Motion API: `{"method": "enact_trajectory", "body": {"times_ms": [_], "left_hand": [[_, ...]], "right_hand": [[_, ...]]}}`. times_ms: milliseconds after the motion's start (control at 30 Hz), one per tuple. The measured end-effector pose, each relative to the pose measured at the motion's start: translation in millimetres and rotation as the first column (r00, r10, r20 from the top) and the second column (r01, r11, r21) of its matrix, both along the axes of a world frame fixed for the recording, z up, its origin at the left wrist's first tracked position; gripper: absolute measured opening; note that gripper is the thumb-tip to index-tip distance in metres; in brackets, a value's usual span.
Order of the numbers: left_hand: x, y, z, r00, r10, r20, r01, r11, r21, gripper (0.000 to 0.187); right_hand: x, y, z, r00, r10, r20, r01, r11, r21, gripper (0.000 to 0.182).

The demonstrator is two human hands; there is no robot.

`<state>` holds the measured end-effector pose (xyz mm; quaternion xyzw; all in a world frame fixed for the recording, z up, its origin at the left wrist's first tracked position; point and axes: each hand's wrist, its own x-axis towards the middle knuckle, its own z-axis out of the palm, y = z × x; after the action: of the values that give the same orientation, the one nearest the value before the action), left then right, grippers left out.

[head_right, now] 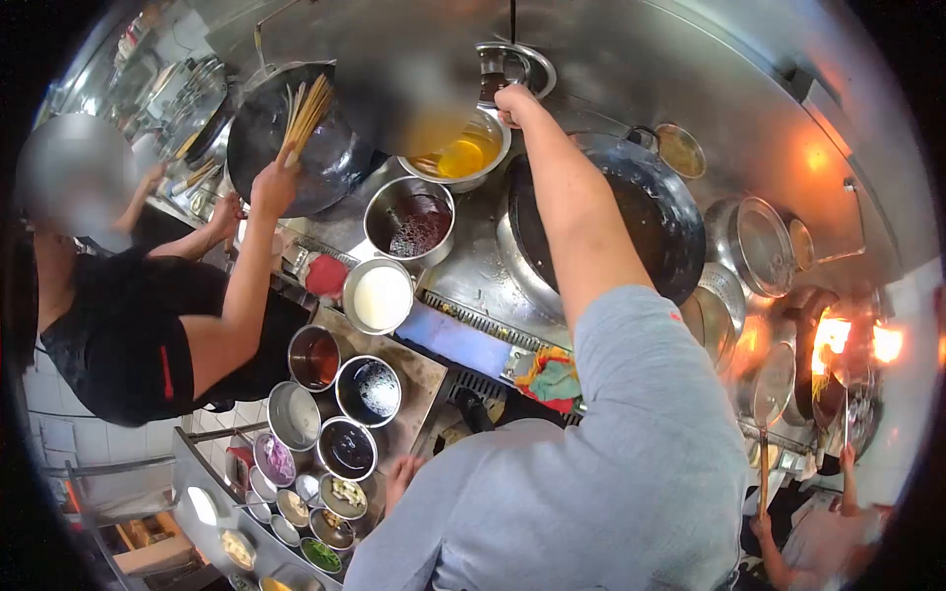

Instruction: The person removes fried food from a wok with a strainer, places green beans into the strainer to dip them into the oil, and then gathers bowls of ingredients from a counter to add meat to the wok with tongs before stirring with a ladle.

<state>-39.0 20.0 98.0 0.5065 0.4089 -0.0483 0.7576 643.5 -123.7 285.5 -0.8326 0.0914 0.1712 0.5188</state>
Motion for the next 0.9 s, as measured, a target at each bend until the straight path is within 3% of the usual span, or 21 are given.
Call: {"method": "enact_trajectory", "body": {"times_ms": [33, 100, 133, 200, 233, 267, 300, 333, 400, 533, 600, 800, 900], "left_hand": [[-28.2, -1.7, -6.0, 0.994, 0.103, -0.03, -0.103, 0.995, 0.007, 0.022], [-65.7, 0.0, -31.5, 0.983, 0.181, 0.017, -0.181, 0.983, -0.012, 0.021], [-76.8, 6.8, -44.5, 0.977, 0.214, 0.003, -0.21, 0.959, -0.188, 0.02], [-71.1, 10.3, -45.2, 0.968, 0.251, -0.006, -0.238, 0.911, -0.337, 0.019], [-50.7, 5.9, -22.8, 0.975, 0.224, 0.004, -0.216, 0.943, -0.255, 0.019], [-29.0, 1.2, 1.6, 0.98, 0.197, 0.008, -0.193, 0.966, -0.169, 0.02], [-5.2, -0.2, 25.8, 0.991, 0.133, 0.005, -0.133, 0.991, -0.017, 0.02], [11.4, 5.9, 34.7, 0.993, 0.122, 0.009, -0.122, 0.992, -0.016, 0.02], [36.5, 18.8, 47.6, 0.995, -0.051, 0.091, 0.045, 0.997, 0.069, 0.021], [77.8, 29.8, 77.9, 0.96, -0.207, 0.187, 0.183, 0.974, 0.134, 0.021], [94.2, 34.1, 82.2, 0.887, -0.371, 0.276, 0.314, 0.921, 0.231, 0.021], [139.2, 22.4, 108.8, 0.701, -0.597, 0.39, 0.524, 0.802, 0.287, 0.023], [154.1, 14.0, 106.4, 0.586, -0.66, 0.47, 0.613, 0.74, 0.275, 0.026]], "right_hand": [[7.9, 7.5, -9.6, 0.997, -0.055, -0.044, 0.064, 0.975, 0.213, 0.009], [18.0, 21.8, -18.2, 0.971, -0.155, -0.184, 0.233, 0.795, 0.56, 0.011], [27.9, 22.9, -22.6, 0.971, -0.153, -0.184, 0.231, 0.796, 0.559, 0.011], [49.9, 17.9, -32.6, 0.873, -0.013, -0.488, 0.466, 0.318, 0.826, 0.01], [51.3, 11.9, -33.4, 0.839, 0.031, -0.543, 0.536, 0.127, 0.835, 0.01], [48.4, 6.0, -32.2, 0.841, 0.026, -0.541, 0.534, 0.123, 0.836, 0.01], [42.7, -0.8, -30.8, 0.847, 0.095, -0.522, 0.523, 0.021, 0.852, 0.01], [36.8, -7.6, -28.8, 0.855, 0.159, -0.494, 0.511, -0.084, 0.856, 0.01], [20.9, -18.5, -22.4, 0.869, 0.139, -0.475, 0.492, -0.129, 0.861, 0.008], [-16.5, -53.6, 4.3, 0.917, 0.224, -0.329, 0.38, -0.248, 0.891, 0.011], [-45.7, -74.7, 29.5, 0.919, 0.246, -0.309, 0.372, -0.28, 0.885, 0.013], [-148.0, -137.4, 98.5, 0.964, 0.11, -0.241, 0.262, -0.252, 0.931, 0.014], [-200.6, -167.0, 110.2, 0.965, 0.141, -0.223, 0.253, -0.253, 0.934, 0.014]]}}
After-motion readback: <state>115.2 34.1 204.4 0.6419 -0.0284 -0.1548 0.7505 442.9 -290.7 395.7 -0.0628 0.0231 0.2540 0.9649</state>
